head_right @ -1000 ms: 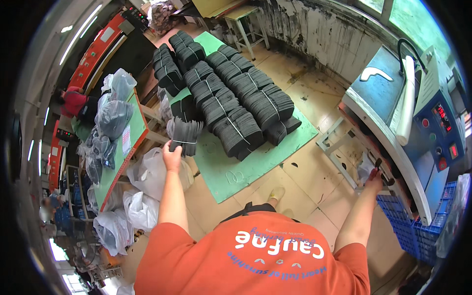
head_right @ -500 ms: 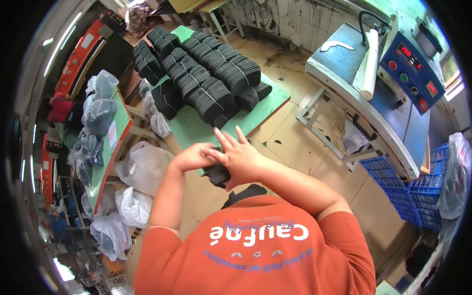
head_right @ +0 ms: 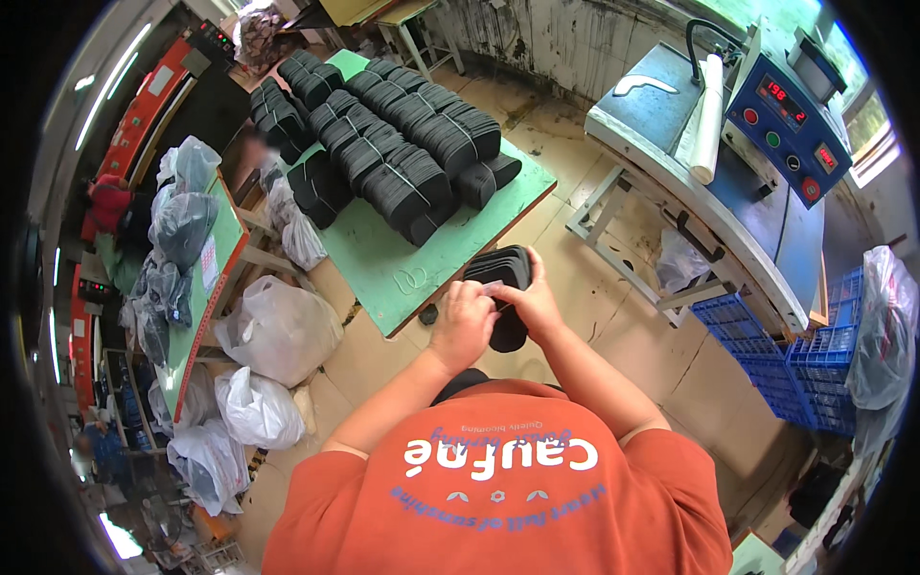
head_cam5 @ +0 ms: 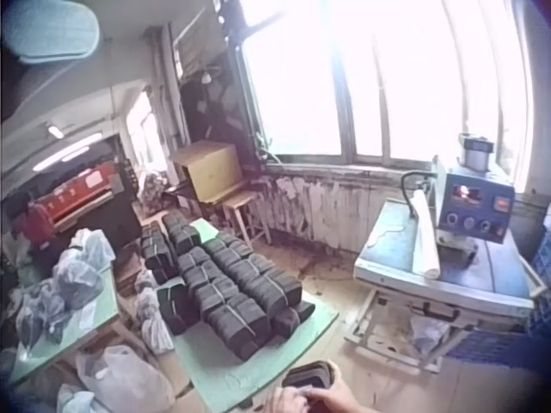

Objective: Using a heat press machine to apply labels and bond shoe components in a manufacturing setting.

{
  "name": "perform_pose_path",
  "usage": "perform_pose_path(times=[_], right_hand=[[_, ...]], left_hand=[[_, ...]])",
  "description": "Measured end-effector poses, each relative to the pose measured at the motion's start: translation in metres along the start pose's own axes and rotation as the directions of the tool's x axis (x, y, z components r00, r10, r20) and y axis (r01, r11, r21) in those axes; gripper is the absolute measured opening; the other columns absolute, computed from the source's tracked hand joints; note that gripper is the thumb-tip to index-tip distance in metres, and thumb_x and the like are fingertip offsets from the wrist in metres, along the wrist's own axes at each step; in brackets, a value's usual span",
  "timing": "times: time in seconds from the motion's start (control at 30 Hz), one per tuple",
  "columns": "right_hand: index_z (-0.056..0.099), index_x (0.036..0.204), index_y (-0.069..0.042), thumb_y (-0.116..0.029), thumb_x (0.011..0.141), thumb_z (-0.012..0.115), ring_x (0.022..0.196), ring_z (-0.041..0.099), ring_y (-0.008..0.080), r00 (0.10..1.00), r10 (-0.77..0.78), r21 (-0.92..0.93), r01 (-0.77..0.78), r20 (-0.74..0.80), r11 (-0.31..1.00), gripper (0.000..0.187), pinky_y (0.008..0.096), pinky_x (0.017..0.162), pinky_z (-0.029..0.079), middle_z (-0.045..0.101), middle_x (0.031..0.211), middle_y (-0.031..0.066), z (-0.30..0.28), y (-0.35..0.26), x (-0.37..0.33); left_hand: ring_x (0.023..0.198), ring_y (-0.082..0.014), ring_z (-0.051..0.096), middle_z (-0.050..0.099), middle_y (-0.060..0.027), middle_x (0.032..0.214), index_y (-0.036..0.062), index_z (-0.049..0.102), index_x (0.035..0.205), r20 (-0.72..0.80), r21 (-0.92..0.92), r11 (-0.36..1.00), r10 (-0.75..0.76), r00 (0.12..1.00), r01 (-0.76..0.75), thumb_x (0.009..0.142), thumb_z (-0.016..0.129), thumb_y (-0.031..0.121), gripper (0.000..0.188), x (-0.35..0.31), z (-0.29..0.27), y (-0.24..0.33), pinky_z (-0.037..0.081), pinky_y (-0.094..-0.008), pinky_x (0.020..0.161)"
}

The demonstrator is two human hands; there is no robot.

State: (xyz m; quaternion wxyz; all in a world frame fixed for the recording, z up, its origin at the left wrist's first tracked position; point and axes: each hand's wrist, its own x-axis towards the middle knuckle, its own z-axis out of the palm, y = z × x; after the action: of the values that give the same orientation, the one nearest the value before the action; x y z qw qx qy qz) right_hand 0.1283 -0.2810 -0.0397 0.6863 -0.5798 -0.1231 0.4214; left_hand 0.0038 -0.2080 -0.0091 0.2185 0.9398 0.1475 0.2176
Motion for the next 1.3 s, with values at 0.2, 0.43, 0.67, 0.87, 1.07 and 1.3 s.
perform_pose_path(times=[0.2, 0.43, 0.67, 0.87, 1.07, 1.3], right_hand=[[0.032, 0.132, -0.01, -0.015, 0.075, 0.065, 0.091, 0.06, 0.0246, 0.945, 0.326, 0.484, -0.286, 0.002, 0.827, 0.065, 0.0394, 0.079, 0.052, 0.054, 0.113, 0.0124, -0.047, 0.006, 0.019], [0.053, 0.114, -0.001, -0.03, 0.086, 0.052, 0.1, 0.059, 0.03, 0.975, 0.221, 0.794, -0.123, -0.014, 0.595, 0.041, 0.0431, 0.091, 0.046, 0.06, 0.11, 0.0156, -0.056, 0.011, 0.034], [0.053, 0.113, -0.002, -0.029, 0.084, 0.057, 0.097, 0.06, 0.029, 0.862, 0.491, 0.741, -0.408, 0.122, 0.532, 0.04, 0.043, 0.089, 0.048, 0.06, 0.108, 0.0161, 0.047, 0.068, 0.036], [0.035, 0.124, -0.008, -0.019, 0.082, 0.063, 0.104, 0.055, 0.0267, 0.861, 0.509, 0.633, -0.402, 0.014, 0.662, 0.052, 0.0448, 0.087, 0.048, 0.052, 0.115, 0.0126, 0.112, 0.091, 0.048], [0.018, 0.131, -0.005, -0.015, 0.075, 0.072, 0.102, 0.054, 0.0317, 0.851, 0.522, 0.586, -0.391, -0.063, 0.71, 0.079, 0.048, 0.077, 0.052, 0.046, 0.118, 0.0208, 0.179, 0.085, 0.059], [0.02, 0.137, -0.004, -0.033, 0.067, 0.078, 0.107, 0.051, 0.0321, 0.819, 0.474, 0.094, -0.471, -0.323, 0.877, 0.096, 0.0443, 0.081, 0.05, 0.045, 0.122, 0.0219, 0.199, 0.123, 0.086]], left_hand=[[0.074, -0.0328, 0.054, 0.056, -0.0141, 0.07, 0.0032, 0.046, 0.079, 0.579, -0.355, 0.927, 0.319, 0.751, -0.12, 0.076, 0.058, 0.009, 0.013, -0.015, -0.006, 0.002, 0.039, -0.0412, 0.079], [0.067, -0.0342, 0.061, 0.061, -0.015, 0.066, 0.0047, 0.051, 0.082, 0.449, 0.127, 0.989, -0.12, 0.885, 0.07, 0.084, 0.052, 0.019, 0.014, -0.039, -0.002, -0.142, 0.044, -0.0454, 0.064], [0.085, -0.0281, 0.059, 0.063, -0.0102, 0.085, 0.008, 0.057, 0.091, 0.352, 0.318, 0.922, -0.331, 0.876, 0.221, 0.082, 0.056, 0.022, 0.017, -0.03, 0.021, -0.232, 0.039, -0.0446, 0.079], [0.081, -0.0351, 0.06, 0.062, -0.0187, 0.086, 0.0034, 0.057, 0.082, 0.166, 0.27, 0.847, -0.509, 0.845, 0.457, 0.08, 0.05, 0.01, 0.009, -0.008, -0.022, -0.306, 0.046, -0.0473, 0.071], [0.082, -0.0415, 0.056, 0.06, -0.0244, 0.084, -0.0009, 0.059, 0.09, -0.06, 0.146, 0.92, -0.359, 0.931, 0.364, 0.074, 0.05, 0.005, 0.02, 0.018, -0.057, -0.376, 0.045, -0.0476, 0.073], [0.092, -0.0403, 0.053, 0.057, -0.0244, 0.095, -0.0055, 0.058, 0.099, -0.134, 0.189, 0.92, -0.322, 0.937, 0.343, 0.071, 0.061, 0.008, 0.031, 0.013, -0.063, -0.374, 0.043, -0.0452, 0.082]])
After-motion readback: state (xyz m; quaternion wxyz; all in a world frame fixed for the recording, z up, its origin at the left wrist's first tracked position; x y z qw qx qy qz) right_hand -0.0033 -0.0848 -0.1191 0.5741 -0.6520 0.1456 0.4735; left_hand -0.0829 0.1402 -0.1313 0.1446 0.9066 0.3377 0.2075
